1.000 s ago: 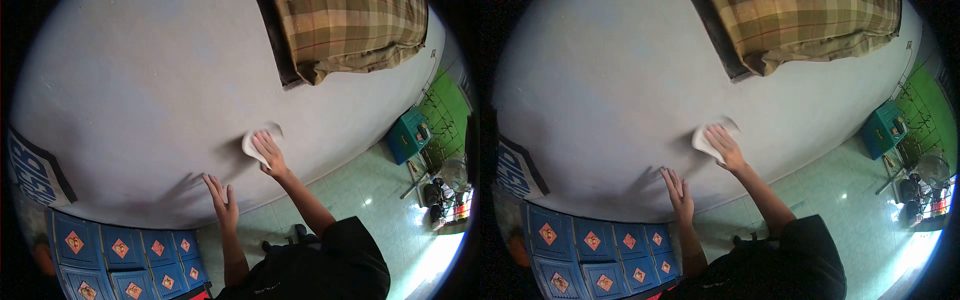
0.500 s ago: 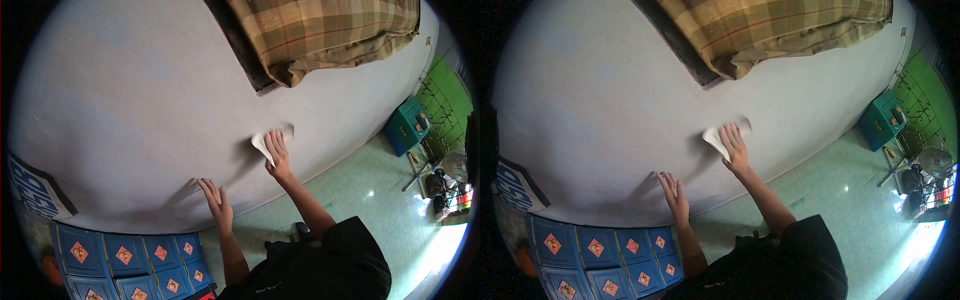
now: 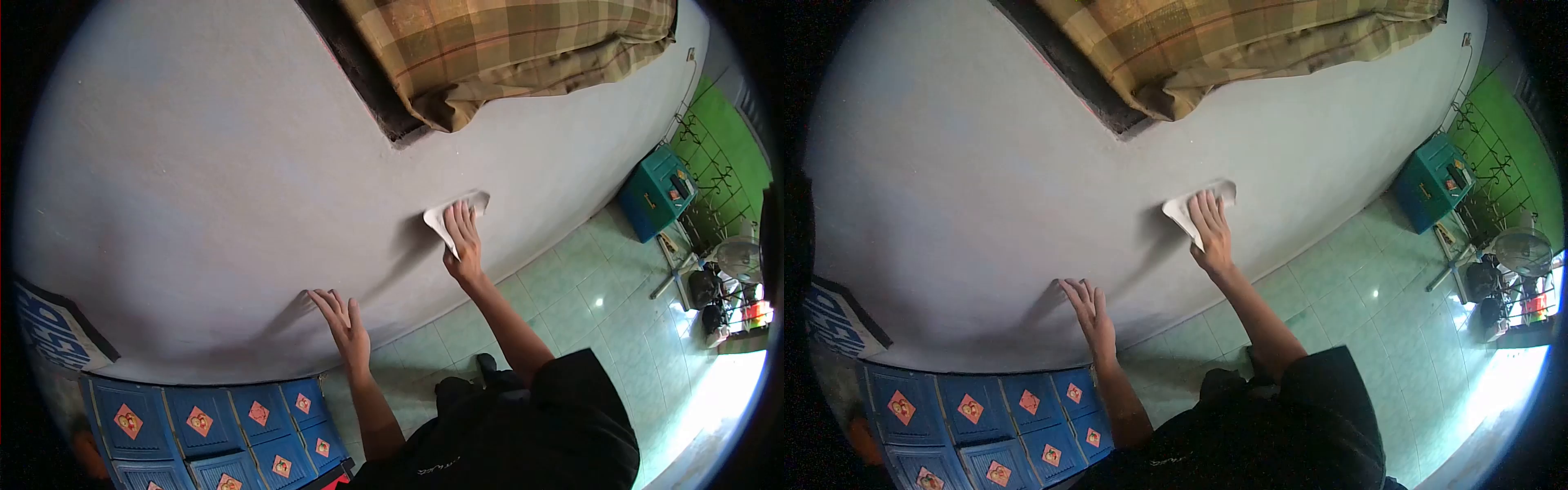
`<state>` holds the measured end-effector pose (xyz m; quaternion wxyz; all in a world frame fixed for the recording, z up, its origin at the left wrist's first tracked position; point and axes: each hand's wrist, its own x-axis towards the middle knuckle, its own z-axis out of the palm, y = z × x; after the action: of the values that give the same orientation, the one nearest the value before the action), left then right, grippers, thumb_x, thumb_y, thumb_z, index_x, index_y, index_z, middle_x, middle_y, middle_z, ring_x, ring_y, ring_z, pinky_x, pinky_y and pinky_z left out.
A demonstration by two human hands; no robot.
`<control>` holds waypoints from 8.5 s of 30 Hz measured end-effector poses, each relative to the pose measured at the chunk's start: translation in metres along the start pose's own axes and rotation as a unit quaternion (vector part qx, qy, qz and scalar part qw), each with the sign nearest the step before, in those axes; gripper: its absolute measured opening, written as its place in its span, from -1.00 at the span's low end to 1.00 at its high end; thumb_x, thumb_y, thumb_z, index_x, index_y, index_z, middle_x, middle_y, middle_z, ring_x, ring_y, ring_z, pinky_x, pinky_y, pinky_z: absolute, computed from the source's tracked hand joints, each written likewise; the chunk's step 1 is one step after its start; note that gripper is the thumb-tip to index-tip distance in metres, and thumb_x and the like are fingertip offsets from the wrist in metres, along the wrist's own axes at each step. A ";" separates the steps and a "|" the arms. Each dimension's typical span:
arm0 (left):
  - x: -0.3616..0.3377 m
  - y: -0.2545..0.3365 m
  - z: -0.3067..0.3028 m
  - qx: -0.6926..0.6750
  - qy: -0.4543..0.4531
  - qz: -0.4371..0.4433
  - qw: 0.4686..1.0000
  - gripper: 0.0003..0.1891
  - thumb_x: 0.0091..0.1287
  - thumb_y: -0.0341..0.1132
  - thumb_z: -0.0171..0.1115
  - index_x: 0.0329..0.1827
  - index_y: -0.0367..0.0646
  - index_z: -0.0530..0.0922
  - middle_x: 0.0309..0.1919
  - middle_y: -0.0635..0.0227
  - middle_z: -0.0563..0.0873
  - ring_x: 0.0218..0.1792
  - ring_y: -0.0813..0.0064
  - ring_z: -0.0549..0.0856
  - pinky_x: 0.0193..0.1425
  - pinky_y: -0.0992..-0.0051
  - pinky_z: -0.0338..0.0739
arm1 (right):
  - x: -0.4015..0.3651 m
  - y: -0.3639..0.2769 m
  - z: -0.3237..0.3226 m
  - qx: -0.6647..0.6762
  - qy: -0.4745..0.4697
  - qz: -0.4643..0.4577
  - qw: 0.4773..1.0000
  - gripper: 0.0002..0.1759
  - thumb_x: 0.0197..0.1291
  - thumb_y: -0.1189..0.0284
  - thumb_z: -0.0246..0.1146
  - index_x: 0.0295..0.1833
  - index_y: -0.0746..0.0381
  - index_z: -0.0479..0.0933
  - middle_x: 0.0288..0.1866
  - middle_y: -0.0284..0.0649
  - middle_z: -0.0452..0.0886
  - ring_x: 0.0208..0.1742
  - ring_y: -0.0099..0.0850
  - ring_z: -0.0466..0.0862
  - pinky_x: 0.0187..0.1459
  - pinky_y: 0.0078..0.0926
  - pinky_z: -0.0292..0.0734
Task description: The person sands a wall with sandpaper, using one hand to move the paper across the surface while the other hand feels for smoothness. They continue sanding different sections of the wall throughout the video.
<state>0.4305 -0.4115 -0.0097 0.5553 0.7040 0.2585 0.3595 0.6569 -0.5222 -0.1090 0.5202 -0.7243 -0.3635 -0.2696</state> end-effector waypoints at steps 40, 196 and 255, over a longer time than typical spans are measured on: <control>0.004 0.002 0.000 0.070 -0.052 -0.009 0.996 -0.09 0.47 -0.31 0.02 0.51 -0.05 -0.57 0.54 0.03 -0.42 0.53 -0.05 -0.03 0.52 0.19 0.05 | 0.092 -0.005 -0.062 -0.076 0.057 -0.010 0.995 -0.30 0.10 0.70 0.02 0.43 0.21 0.29 0.46 -0.05 0.28 0.52 -0.07 0.19 0.49 0.14 -0.21; -0.044 -0.012 -0.198 0.105 0.143 -0.019 0.984 -0.60 0.52 -0.30 -0.04 0.28 -0.41 0.42 0.18 -0.01 0.57 0.18 0.28 0.60 0.27 0.43 0.43 | 0.039 -0.182 0.090 0.010 -0.030 -0.135 0.990 -0.26 0.00 0.50 0.15 0.37 0.48 0.25 0.39 0.32 0.24 0.44 0.32 0.16 0.40 0.33 -0.13; 0.005 -0.075 -0.354 0.028 0.060 -0.023 0.998 -0.09 0.43 -0.29 0.12 0.56 -0.02 -0.42 0.54 -0.02 -0.04 0.50 0.10 0.15 0.38 0.03 0.24 | -0.015 -0.340 0.211 -0.058 0.026 -0.138 0.988 -0.41 0.24 0.46 0.14 0.37 0.43 0.28 0.46 0.23 0.19 0.50 0.18 0.13 0.45 0.21 -0.12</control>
<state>0.1550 -0.1779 -0.0370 0.5267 0.6902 0.3179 0.3810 0.3760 -0.2593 0.0028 0.4446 -0.6889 -0.4303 -0.3776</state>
